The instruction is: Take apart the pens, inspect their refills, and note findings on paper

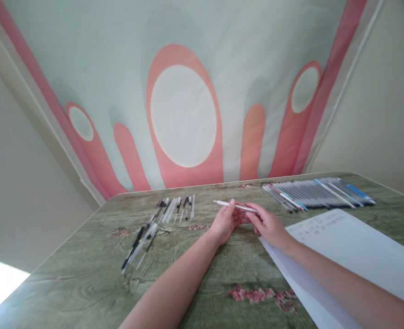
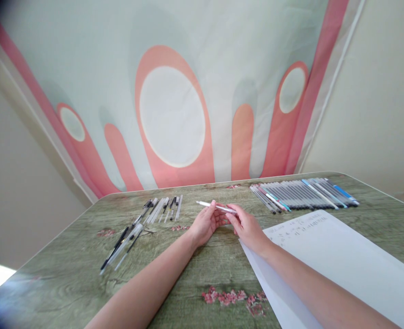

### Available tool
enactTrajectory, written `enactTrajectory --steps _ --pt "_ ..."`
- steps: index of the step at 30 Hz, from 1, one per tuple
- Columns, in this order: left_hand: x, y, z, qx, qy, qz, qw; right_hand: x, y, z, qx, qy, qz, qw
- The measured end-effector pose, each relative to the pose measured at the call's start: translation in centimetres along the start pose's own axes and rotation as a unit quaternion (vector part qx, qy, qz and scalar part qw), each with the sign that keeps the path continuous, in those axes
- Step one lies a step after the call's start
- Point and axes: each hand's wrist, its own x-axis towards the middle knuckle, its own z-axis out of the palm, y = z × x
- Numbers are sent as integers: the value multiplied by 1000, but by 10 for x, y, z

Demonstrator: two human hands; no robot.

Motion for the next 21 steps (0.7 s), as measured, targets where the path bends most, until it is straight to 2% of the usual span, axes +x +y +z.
enactTrajectory --steps 9,13,21 --pt "1 -1 0 -45 30 4 999 1 -2 1 75 -26 35 996" --pt "4 0 -4 -59 41 18 997 2 1 3 117 -9 37 992" --pt "6 1 -6 -67 62 17 996 2 2 0 58 42 -6 997"
